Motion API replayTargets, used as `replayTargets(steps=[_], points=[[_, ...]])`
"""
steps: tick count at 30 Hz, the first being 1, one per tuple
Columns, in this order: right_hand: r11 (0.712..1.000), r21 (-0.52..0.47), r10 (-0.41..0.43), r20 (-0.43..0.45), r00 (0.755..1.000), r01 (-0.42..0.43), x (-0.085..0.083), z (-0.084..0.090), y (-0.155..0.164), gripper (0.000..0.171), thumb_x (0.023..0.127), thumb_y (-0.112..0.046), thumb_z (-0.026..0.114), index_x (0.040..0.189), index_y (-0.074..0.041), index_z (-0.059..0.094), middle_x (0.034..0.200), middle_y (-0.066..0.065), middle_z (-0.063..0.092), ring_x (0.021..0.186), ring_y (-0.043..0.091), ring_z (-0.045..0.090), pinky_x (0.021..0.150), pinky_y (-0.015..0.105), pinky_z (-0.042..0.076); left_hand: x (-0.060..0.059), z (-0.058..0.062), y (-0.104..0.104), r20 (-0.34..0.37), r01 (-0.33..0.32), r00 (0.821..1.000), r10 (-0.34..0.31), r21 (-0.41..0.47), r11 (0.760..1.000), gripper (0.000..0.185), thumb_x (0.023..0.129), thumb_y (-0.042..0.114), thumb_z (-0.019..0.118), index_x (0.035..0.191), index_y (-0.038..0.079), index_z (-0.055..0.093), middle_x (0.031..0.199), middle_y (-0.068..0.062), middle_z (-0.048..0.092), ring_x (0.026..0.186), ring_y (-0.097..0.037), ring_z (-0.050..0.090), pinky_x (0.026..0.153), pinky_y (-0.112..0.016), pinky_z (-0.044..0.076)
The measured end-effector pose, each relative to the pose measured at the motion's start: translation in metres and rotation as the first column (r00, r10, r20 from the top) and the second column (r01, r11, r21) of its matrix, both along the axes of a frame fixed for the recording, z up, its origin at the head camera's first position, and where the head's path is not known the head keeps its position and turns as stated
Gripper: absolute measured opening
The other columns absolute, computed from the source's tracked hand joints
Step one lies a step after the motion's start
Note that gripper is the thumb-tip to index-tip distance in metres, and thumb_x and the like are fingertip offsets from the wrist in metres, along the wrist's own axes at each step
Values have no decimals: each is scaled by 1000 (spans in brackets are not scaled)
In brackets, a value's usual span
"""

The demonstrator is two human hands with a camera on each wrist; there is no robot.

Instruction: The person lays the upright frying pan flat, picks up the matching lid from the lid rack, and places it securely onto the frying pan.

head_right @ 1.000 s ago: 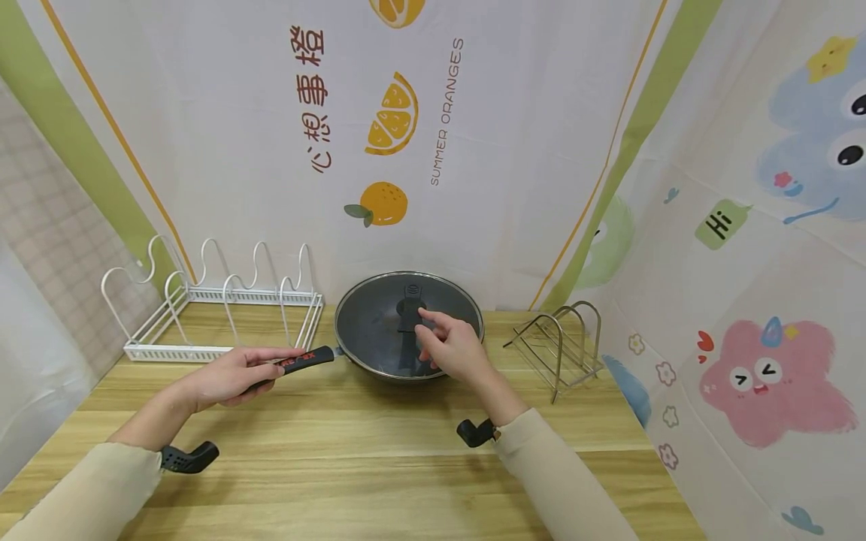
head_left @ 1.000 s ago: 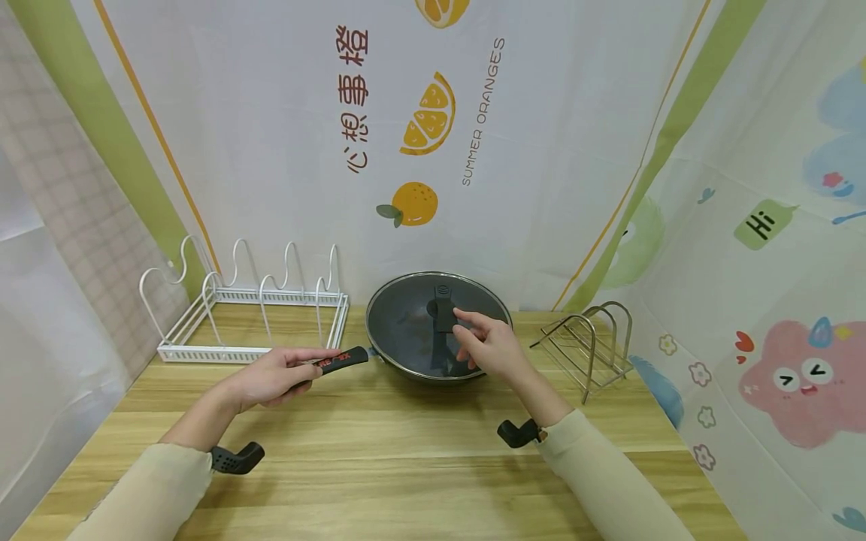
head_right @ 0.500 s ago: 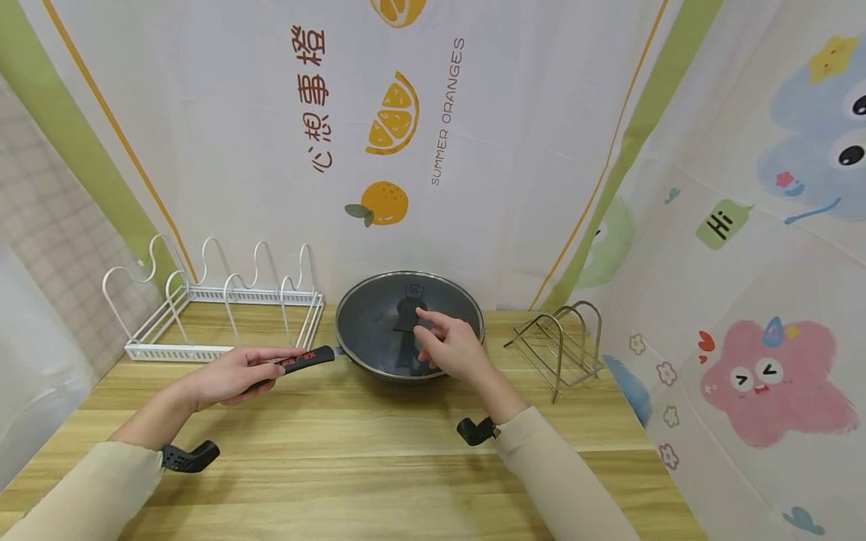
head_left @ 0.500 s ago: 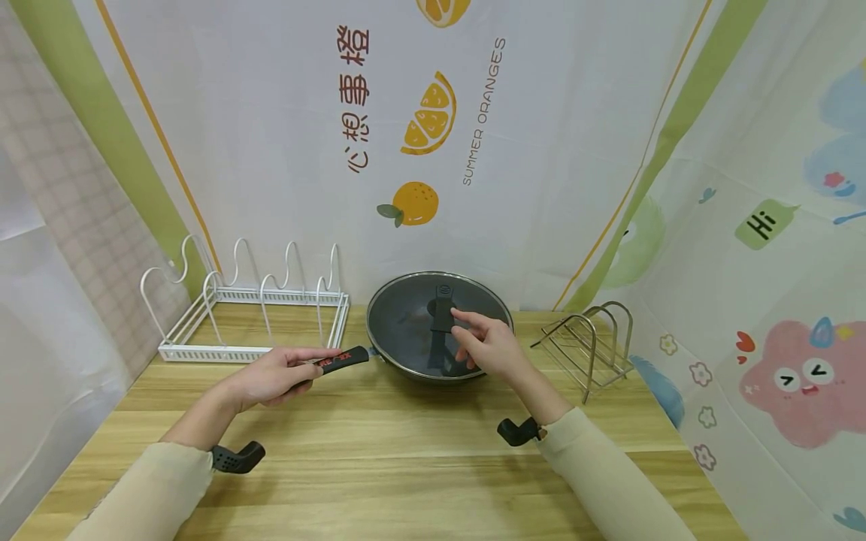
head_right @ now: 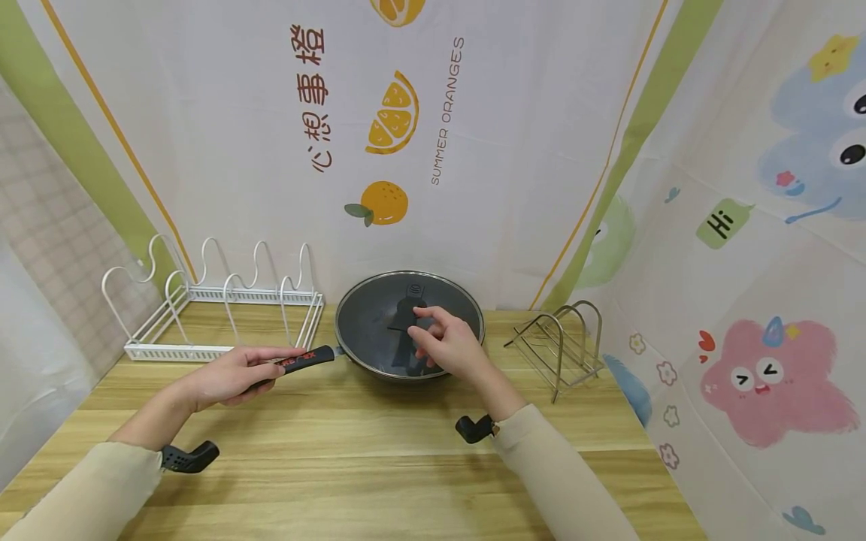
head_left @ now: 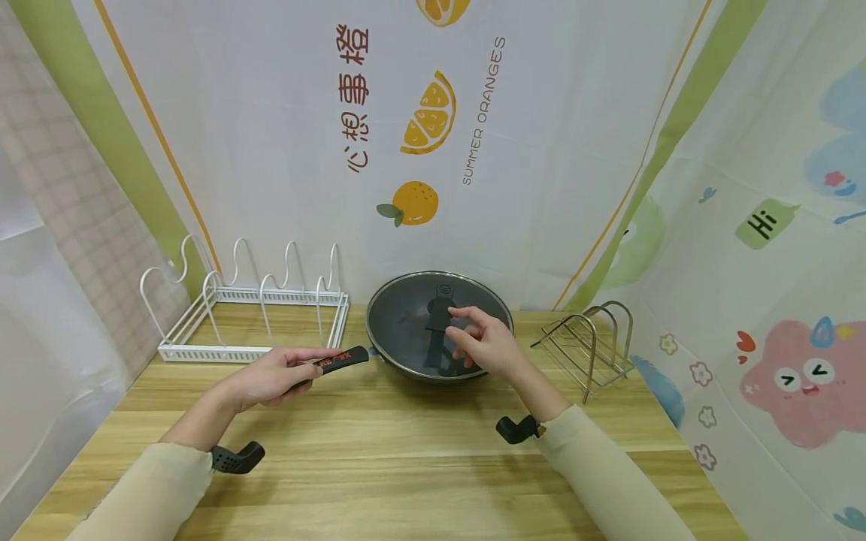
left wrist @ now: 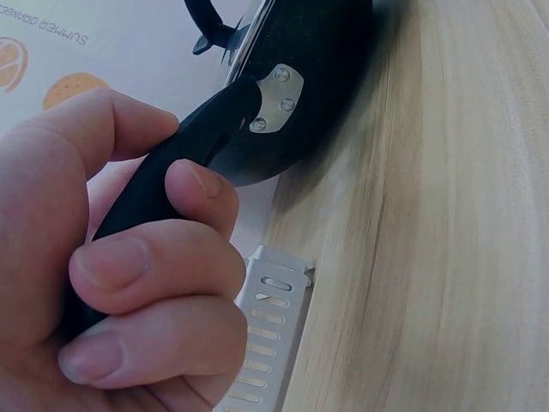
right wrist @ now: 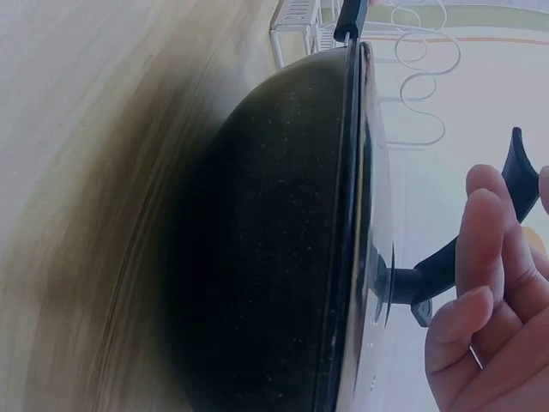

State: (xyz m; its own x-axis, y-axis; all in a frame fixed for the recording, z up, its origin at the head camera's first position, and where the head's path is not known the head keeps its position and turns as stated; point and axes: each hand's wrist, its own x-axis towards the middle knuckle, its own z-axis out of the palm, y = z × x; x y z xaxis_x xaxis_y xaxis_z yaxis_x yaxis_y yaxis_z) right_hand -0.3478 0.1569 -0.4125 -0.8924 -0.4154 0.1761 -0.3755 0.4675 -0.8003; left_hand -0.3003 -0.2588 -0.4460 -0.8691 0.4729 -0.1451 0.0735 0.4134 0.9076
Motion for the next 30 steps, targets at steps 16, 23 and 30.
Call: replayTargets(steps=[16,23,30], points=[[996,28,86,21,996,-87,-13,-5,-8,64,114,-34,63,171,-24,38,108,17,82,68,21,72,65,33,54,1,0,0,5,-15,1000,15,-3,1000,49,114,26,61,161,15,57,70,1,52,46,-6,32,43,-20,29],[993,52,105,7,994,-106,-13,-1,-17,58,114,-34,61,169,-22,45,103,10,83,67,20,72,66,32,51,1,0,-1,11,-26,1000,26,-9,1000,50,113,26,62,161,16,57,69,0,53,46,-7,33,43,-20,30],[995,82,65,0,998,-64,-15,0,-21,59,111,-38,66,166,-25,50,91,3,82,67,19,72,67,31,51,1,0,-1,5,-16,1000,16,0,1000,50,114,27,62,162,15,57,69,1,51,46,-5,32,43,-20,29]])
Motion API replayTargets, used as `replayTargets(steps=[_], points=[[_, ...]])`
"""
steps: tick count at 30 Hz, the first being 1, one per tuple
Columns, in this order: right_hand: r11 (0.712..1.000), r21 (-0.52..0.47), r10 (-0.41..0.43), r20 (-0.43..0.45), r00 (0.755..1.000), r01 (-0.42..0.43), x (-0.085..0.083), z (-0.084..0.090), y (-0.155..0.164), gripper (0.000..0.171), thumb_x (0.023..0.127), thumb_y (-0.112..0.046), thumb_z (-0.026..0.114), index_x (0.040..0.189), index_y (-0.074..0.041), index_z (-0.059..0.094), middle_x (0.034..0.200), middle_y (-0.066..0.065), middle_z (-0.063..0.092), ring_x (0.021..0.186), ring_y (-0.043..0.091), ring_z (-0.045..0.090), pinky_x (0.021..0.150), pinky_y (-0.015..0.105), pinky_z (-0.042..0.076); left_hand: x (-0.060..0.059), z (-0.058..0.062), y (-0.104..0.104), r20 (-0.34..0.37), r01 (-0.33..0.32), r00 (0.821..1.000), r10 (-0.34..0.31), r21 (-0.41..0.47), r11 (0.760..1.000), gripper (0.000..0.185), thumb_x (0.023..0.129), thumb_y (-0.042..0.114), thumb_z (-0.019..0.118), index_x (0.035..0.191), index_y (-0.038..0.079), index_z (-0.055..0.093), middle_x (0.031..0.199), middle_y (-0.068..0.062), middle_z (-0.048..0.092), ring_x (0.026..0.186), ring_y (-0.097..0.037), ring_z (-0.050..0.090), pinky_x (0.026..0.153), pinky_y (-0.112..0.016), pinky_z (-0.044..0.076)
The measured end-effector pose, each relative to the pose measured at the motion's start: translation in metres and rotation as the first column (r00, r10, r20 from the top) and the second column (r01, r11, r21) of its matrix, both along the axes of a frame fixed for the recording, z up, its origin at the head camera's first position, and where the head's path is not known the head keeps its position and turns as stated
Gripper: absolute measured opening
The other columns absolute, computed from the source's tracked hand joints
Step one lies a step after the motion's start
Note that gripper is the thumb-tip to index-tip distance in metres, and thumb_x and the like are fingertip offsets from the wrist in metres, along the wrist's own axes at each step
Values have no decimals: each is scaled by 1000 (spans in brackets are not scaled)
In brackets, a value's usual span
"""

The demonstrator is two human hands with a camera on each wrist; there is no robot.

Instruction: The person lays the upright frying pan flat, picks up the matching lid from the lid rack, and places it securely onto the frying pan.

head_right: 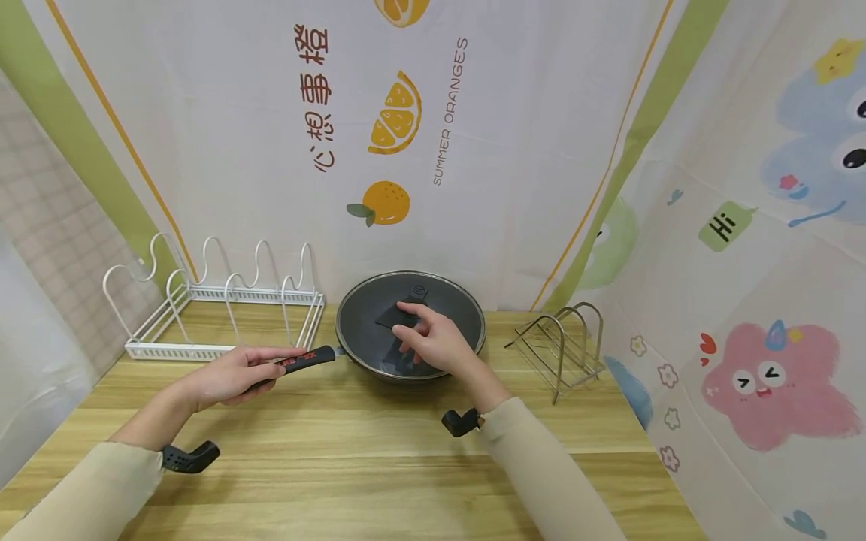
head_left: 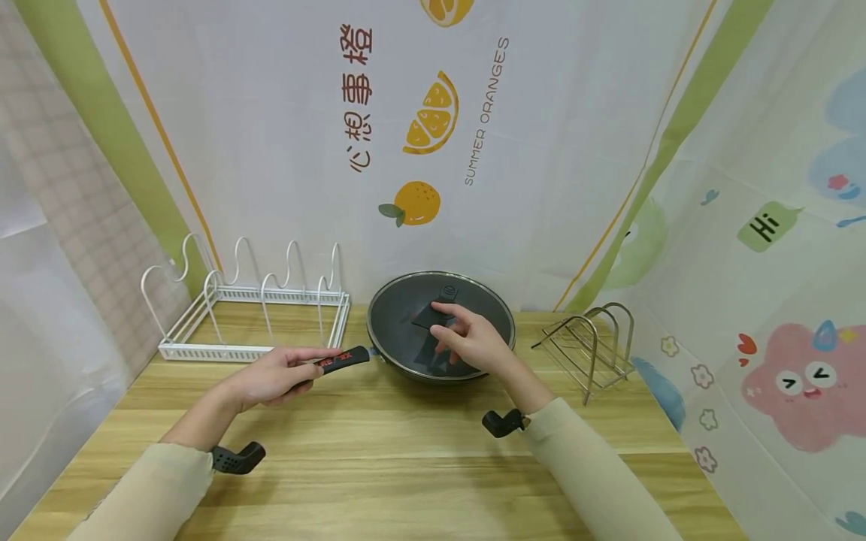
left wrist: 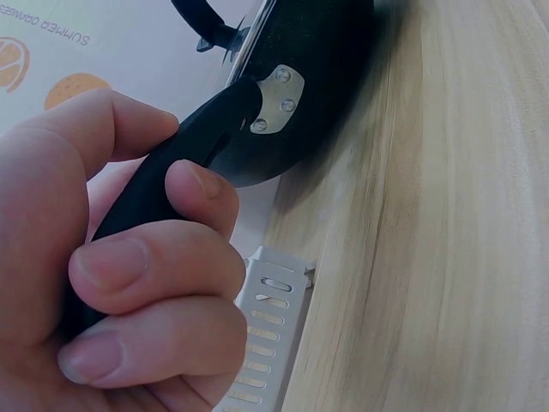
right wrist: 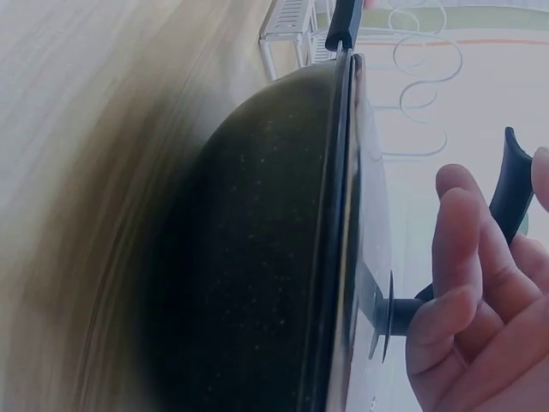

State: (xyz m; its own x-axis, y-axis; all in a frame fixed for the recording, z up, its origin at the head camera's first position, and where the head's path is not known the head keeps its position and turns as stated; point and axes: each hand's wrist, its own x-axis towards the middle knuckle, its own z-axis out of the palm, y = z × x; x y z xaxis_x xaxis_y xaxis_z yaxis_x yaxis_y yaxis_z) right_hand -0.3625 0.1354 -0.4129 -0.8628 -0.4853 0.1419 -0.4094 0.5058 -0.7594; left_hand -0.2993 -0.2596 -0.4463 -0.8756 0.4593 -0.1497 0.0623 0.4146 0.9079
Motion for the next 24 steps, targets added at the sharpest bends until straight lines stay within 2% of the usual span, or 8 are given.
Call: replayTargets(steps=[5,12,15,24], points=[[1000,0,-15,0,1000,15,-1,0,-3,58,111,-38,68,165,-25,51,86,1,82,67,20,73,66,31,50,0,0,0,-3,2,1000,-2,-1,1000,49,114,29,61,162,16,57,70,1,51,46,-6,31,42,-20,28],[1000,-12,-28,-1,1000,28,1,1,-7,58,111,-38,68,164,-22,52,86,12,81,69,29,74,66,33,54,1,1,-1,23,-7,1000,6,4,1000,51,113,24,62,163,15,55,69,0,53,47,-7,33,43,-20,30],[999,-10,-37,-1,999,37,2,1,-9,58,110,-38,68,164,-22,52,86,13,81,69,29,74,67,34,56,2,1,-1,39,-12,999,12,11,1000,52,112,23,62,163,15,55,69,0,53,47,-7,35,44,-20,30],[998,-11,-63,1,998,63,3,3,-14,59,109,-41,71,162,-23,54,82,13,78,68,31,72,72,35,59,1,1,-1,28,-6,1000,6,7,1000,52,113,23,62,163,14,54,69,0,54,47,-7,34,43,-20,30]])
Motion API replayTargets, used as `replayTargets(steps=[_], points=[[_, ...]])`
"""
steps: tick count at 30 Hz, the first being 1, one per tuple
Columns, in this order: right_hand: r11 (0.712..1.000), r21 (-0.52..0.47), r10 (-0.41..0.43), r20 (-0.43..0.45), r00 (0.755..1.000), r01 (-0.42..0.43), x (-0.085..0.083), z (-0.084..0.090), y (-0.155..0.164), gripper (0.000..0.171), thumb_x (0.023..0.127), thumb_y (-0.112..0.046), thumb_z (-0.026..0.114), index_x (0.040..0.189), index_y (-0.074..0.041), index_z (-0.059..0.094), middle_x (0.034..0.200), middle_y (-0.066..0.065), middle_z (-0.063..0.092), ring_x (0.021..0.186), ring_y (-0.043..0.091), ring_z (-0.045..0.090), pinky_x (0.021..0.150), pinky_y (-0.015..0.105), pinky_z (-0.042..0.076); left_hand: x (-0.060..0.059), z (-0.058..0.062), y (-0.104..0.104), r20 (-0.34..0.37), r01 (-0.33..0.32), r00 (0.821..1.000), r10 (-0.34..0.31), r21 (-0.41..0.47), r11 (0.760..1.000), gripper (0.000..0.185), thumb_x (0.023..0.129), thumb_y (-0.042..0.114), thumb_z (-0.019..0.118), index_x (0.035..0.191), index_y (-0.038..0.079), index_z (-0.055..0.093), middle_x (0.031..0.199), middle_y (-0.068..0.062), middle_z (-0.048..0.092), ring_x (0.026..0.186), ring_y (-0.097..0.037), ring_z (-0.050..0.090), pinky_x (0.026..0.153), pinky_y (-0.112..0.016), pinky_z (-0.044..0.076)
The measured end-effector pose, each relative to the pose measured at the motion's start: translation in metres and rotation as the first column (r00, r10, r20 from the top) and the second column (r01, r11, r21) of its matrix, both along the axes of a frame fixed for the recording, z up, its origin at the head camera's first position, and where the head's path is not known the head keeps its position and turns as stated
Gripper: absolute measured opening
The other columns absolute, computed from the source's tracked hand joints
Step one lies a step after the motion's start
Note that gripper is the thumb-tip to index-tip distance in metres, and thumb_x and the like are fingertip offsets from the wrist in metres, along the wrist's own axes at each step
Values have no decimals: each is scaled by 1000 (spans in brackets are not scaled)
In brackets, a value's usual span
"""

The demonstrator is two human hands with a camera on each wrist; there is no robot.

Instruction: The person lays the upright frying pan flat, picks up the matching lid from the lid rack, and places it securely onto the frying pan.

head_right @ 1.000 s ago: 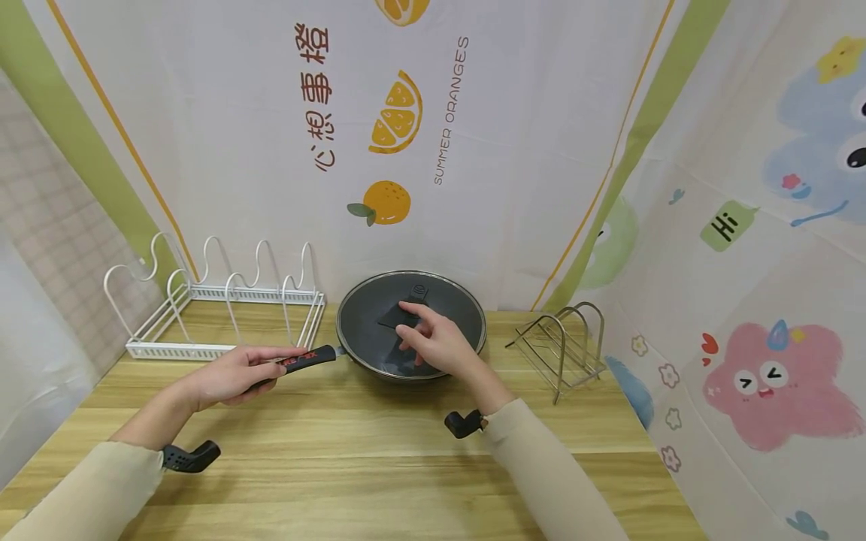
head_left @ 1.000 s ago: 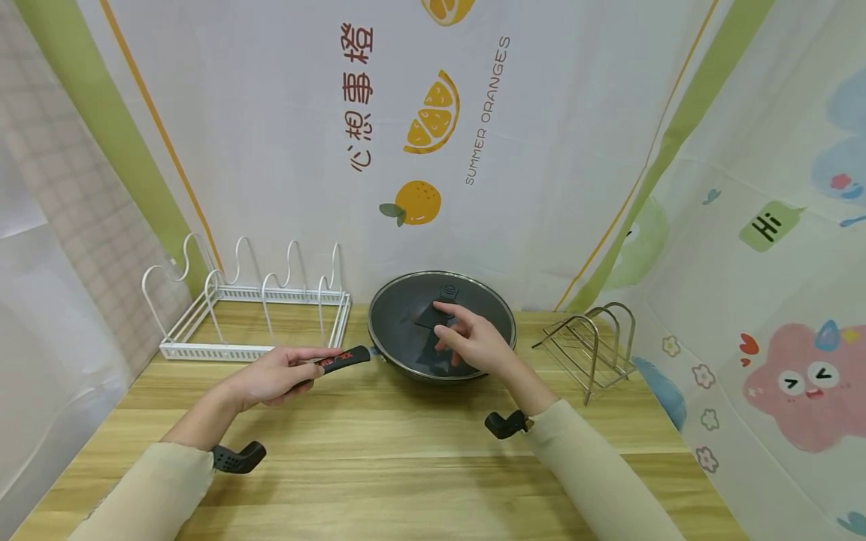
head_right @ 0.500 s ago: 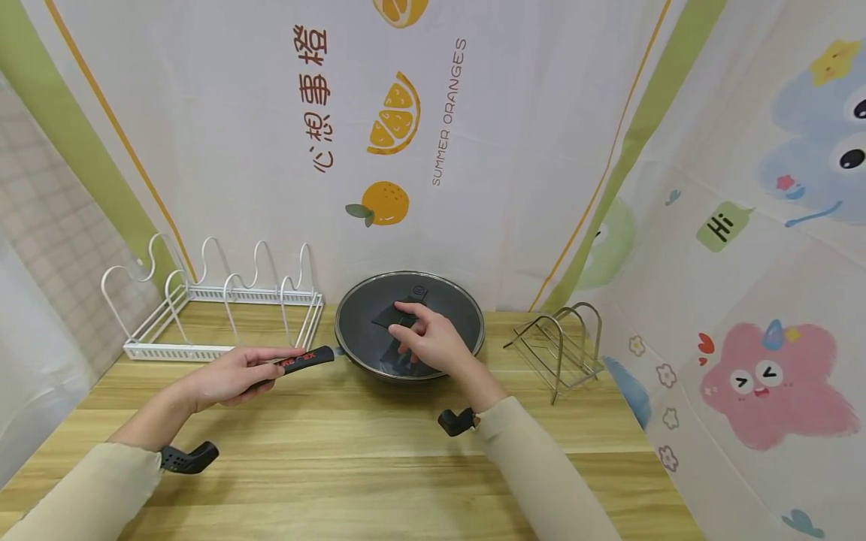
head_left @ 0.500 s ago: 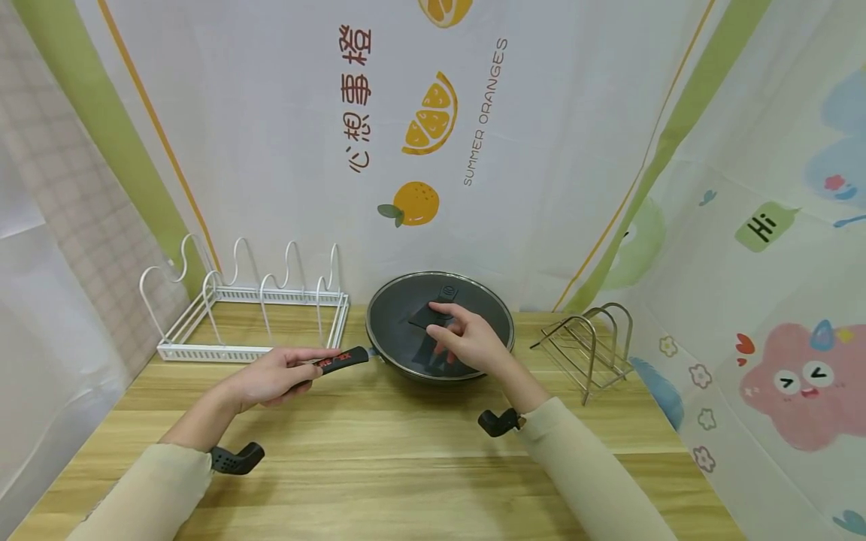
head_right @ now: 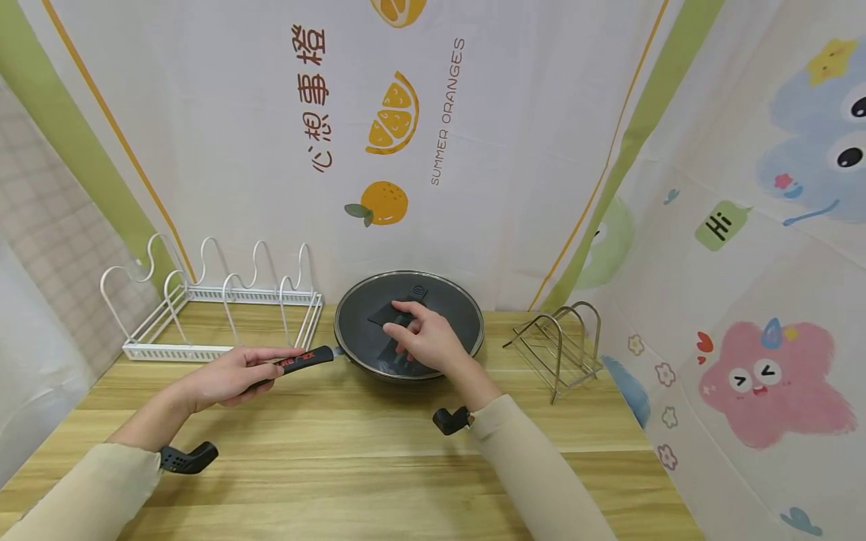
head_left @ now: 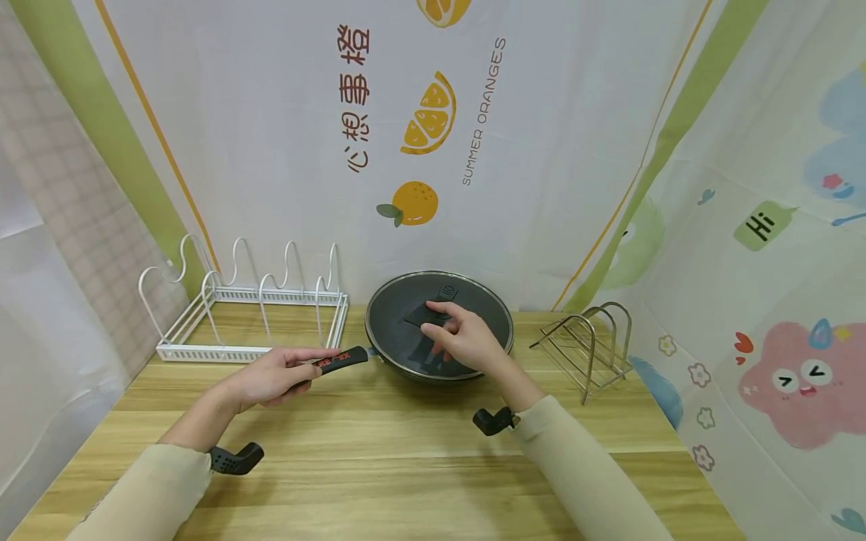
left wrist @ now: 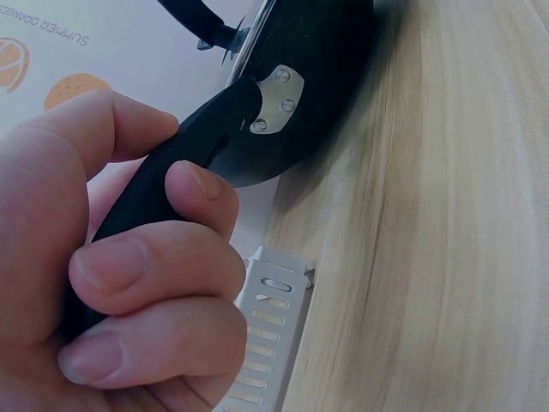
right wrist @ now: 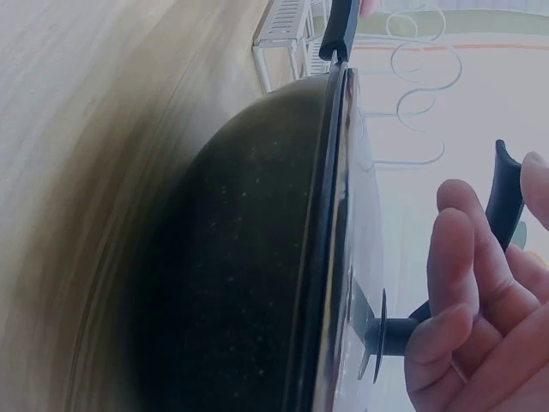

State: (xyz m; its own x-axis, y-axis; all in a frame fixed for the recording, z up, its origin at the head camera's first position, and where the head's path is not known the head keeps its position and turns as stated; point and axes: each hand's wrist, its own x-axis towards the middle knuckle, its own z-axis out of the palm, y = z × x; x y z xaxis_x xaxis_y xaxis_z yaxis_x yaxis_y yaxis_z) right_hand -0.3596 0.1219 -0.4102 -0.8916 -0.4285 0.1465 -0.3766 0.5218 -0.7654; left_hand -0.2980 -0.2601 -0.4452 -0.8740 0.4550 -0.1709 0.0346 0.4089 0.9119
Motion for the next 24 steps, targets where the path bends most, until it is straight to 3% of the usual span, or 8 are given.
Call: replayTargets(steps=[8,17,24], points=[[999,39,-17,-13,1000,18,-1,0,-5,61,108,-45,71,162,-24,54,79,8,78,71,36,73,71,34,54,-2,-2,0,-23,3,1000,-3,-11,1000,49,114,27,61,162,16,57,70,0,51,46,-7,31,43,-20,28],[998,60,-24,-21,999,25,0,3,-9,61,108,-46,70,163,-22,54,81,11,78,74,40,72,62,32,46,-2,-1,-1,-4,-5,1000,5,-12,1000,51,113,24,62,163,16,55,70,-1,52,47,-8,32,44,-21,29],[997,62,-33,-27,999,35,-1,4,-12,62,108,-46,71,162,-21,55,82,12,78,75,42,73,65,33,50,-2,-2,-1,1,-8,1000,8,-10,1000,51,113,24,62,163,16,55,70,0,52,47,-7,33,44,-20,30]])
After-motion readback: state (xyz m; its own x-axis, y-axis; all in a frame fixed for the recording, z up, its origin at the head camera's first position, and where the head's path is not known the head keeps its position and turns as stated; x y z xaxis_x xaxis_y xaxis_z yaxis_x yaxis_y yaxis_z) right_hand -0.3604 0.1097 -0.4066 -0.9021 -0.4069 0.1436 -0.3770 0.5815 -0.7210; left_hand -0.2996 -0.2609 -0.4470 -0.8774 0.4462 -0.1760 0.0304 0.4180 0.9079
